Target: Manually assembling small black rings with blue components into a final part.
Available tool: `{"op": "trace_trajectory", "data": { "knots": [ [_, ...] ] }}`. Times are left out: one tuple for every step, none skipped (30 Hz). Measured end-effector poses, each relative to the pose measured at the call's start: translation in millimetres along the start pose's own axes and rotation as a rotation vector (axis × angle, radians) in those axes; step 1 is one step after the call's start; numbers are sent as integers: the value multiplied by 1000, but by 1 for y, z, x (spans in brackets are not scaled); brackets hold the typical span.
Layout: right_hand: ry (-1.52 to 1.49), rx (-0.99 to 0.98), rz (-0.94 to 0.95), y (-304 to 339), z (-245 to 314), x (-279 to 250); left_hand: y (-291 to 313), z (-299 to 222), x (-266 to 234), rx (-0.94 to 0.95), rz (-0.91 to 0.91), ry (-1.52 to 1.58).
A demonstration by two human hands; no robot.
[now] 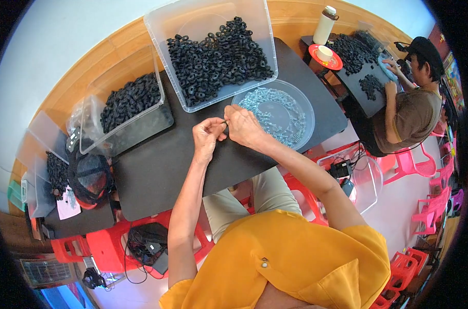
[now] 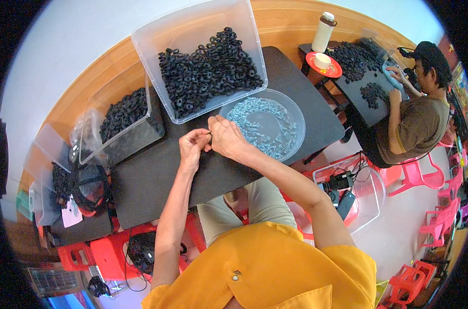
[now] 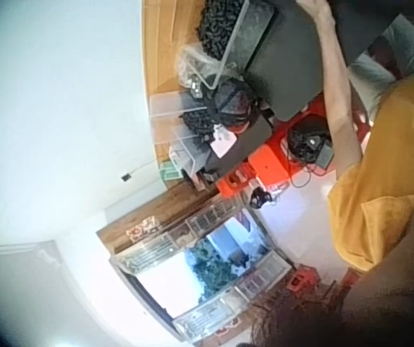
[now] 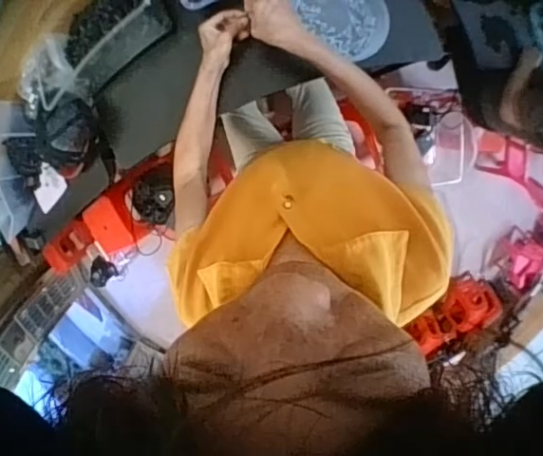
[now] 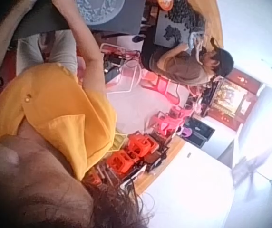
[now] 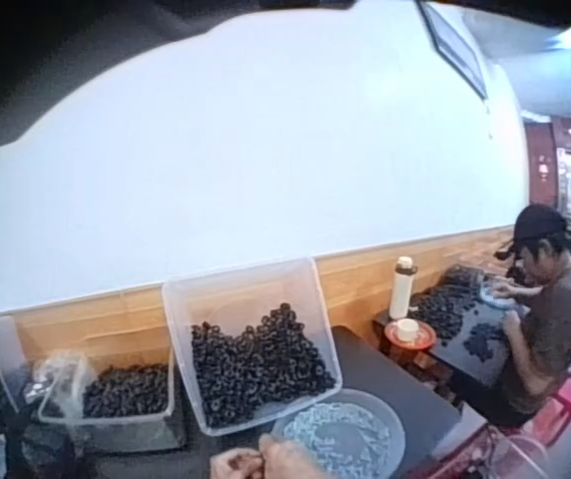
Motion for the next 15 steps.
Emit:
{"op": "trace_trajectory", "data": {
  "knots": [
    [1,2,-4,1,-2,0,0,0,-1,-8,-22,-41],
    [5,-48,-31,2,-1,0,0,0,-1,-17,-44,-83],
    [10,-98,-57,3,1,-2,0,-1,1,-16,-41,-84],
    [8,-99,-57,4,2,-3,1,-3,2,-1,-53,-86],
    [22,-142,-62,6,8,-4,1,-5,1,14,-65,-88],
    [35,-185,-67,8,13,-6,1,-6,1,15,-66,-89],
    [35,-185,-67,9,17,-8,1,-6,0,17,-76,-70],
    [70,-191,-45,10,21,-8,1,-7,-1,18,-85,-50],
    [104,-197,-24,12,24,-6,0,-6,-2,18,-85,-50],
    [105,-197,-25,12,25,-4,0,-6,-2,20,-76,-61],
    [139,-218,-25,13,27,-1,0,-5,-2,23,-67,-72],
    [172,-239,-25,14,27,1,1,-4,-2,23,-66,-71],
    [172,-240,-26,14,25,4,1,-3,-3,12,-72,-87],
    [180,-262,-39,15,24,6,1,-2,-4,2,-79,-103],
    [187,-283,-53,15,24,7,0,-2,-3,3,-78,-103]
  ]
}}
Point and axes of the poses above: each hand's wrist, its own y-axis away from the middle knuckle, its own x-axis out of the palm, z = x × y, the point moved 7 cm from there along -y, towards the middle knuckle, and after that the axes turned 14 degrees about -z, right-handed, at the moved point
